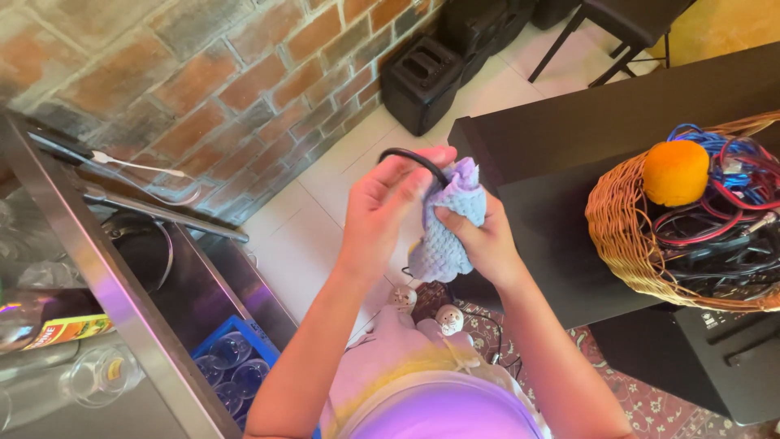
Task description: The recorder untangles various cables from a basket and then wipes down a stainless steel bar counter with a blue cloth.
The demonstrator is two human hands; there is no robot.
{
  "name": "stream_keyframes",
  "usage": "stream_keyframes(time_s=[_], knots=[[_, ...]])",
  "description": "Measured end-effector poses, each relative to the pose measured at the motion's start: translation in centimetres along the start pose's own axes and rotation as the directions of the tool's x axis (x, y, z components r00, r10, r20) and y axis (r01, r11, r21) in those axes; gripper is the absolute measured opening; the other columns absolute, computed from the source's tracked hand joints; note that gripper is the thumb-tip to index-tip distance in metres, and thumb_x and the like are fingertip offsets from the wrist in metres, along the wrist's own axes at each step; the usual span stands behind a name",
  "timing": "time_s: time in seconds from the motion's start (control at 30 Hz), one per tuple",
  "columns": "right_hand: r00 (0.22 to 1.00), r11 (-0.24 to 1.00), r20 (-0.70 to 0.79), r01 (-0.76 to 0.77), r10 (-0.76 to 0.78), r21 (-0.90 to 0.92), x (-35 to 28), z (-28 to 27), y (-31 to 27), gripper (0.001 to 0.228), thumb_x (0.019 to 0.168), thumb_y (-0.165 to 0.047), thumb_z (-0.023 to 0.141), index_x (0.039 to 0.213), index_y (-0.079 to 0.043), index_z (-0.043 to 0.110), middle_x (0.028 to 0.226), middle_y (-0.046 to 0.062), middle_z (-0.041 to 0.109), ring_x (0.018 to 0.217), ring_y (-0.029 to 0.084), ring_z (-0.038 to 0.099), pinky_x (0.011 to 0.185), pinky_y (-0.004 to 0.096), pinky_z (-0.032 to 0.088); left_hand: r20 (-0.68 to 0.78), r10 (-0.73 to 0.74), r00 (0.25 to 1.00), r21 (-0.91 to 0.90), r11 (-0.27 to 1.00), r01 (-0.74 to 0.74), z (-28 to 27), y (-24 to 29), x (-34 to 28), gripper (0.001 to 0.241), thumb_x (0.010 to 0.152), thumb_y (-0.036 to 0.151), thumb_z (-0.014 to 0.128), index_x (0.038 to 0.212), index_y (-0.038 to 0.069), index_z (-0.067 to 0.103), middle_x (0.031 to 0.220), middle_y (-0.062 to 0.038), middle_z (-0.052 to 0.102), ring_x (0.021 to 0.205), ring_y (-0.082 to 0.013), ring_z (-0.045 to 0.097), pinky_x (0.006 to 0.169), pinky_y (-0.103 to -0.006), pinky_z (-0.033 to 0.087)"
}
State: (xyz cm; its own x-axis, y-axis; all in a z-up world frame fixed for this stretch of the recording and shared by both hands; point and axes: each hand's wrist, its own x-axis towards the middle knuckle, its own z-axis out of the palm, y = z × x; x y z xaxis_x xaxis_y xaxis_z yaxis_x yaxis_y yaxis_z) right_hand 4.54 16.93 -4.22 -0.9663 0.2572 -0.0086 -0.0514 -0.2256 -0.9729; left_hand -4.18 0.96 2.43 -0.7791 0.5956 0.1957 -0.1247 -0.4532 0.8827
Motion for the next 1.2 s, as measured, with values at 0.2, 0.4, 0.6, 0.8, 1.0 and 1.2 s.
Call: stream_keyframes(time_s=[0.2,0.4,0.6,0.8,1.0,1.2], knots=[[0.992,0.974,0.124,0.037,-0.009,-0.224,-0.4,-1.4,0.3,0.021,0.092,-0.008,0.074,0.112,-0.004,0.068,0.097,0.0,0.071,0.091,0.008,0.065,0.084,0.028,0.054,-0.124,0.133,0.983,-0.06,0.988,-0.141,-2.6,1.5,1.0,0.029,0.11,0.015,0.06,0.129,-0.005,0.068,0.135,-0.018,0.07,0.132,-0.0261,0.064,0.118,-0.0392,0.046],[0.998,0.995,0.014,0.057,-0.056,-0.087,-0.8,-1.9,1.5,0.014,0.097,-0.009,0.073,0.109,-0.003,0.068,0.099,0.001,0.071,0.091,0.01,0.067,0.083,0.029,0.056,-0.11,0.031,0.993,-0.064,0.997,-0.039,0.6,2.4,0.2,0.036,0.106,0.017,0.059,0.137,-0.001,0.062,0.143,-0.015,0.064,0.139,-0.0222,0.057,0.118,-0.0351,0.042],[0.998,0.998,0.026,0.049,-0.05,0.028,-1.5,-0.8,-1.8,0.018,0.093,-0.01,0.073,0.109,-0.007,0.066,0.098,0.001,0.072,0.092,0.011,0.069,0.084,0.03,0.057,0.007,-0.045,0.999,-0.086,0.995,0.046,1.8,0.8,0.0,0.022,0.106,0.001,0.062,0.126,-0.007,0.066,0.133,-0.021,0.071,0.126,-0.0254,0.065,0.115,-0.0401,0.05],[0.992,0.978,0.107,0.093,-0.074,-0.189,-2.7,-2.3,1.0,0.017,0.087,-0.005,0.076,0.103,-0.003,0.072,0.103,0.0,0.069,0.097,0.011,0.065,0.087,0.029,0.053,-0.04,0.126,0.991,0.056,0.991,-0.124,0.7,4.0,-0.2,0.023,0.105,-0.002,0.065,0.127,-0.006,0.067,0.136,-0.021,0.071,0.131,-0.0267,0.067,0.118,-0.0404,0.05],[0.992,0.99,0.042,0.122,-0.119,-0.067,-2.8,-2.0,0.0,0.017,0.096,-0.007,0.075,0.111,-0.002,0.069,0.107,0.002,0.069,0.1,0.012,0.065,0.092,0.03,0.054,0.007,0.124,0.992,-0.048,0.991,-0.124,2.9,3.8,-0.3,0.05,0.1,0.004,0.068,0.145,0.004,0.048,0.153,-0.012,0.054,0.143,-0.0216,0.054,0.121,-0.036,0.041],[0.992,0.994,0.059,0.112,-0.113,0.007,-2.8,-0.3,-2.4,0.024,0.095,-0.009,0.073,0.118,-0.004,0.067,0.11,-0.001,0.067,0.102,0.009,0.062,0.092,0.028,0.053,0.045,-0.116,0.992,-0.078,0.99,0.12,3.4,-0.4,-1.2,0.044,0.102,0.005,0.064,0.144,-0.002,0.055,0.144,-0.015,0.063,0.132,-0.022,0.059,0.116,-0.0388,0.044]])
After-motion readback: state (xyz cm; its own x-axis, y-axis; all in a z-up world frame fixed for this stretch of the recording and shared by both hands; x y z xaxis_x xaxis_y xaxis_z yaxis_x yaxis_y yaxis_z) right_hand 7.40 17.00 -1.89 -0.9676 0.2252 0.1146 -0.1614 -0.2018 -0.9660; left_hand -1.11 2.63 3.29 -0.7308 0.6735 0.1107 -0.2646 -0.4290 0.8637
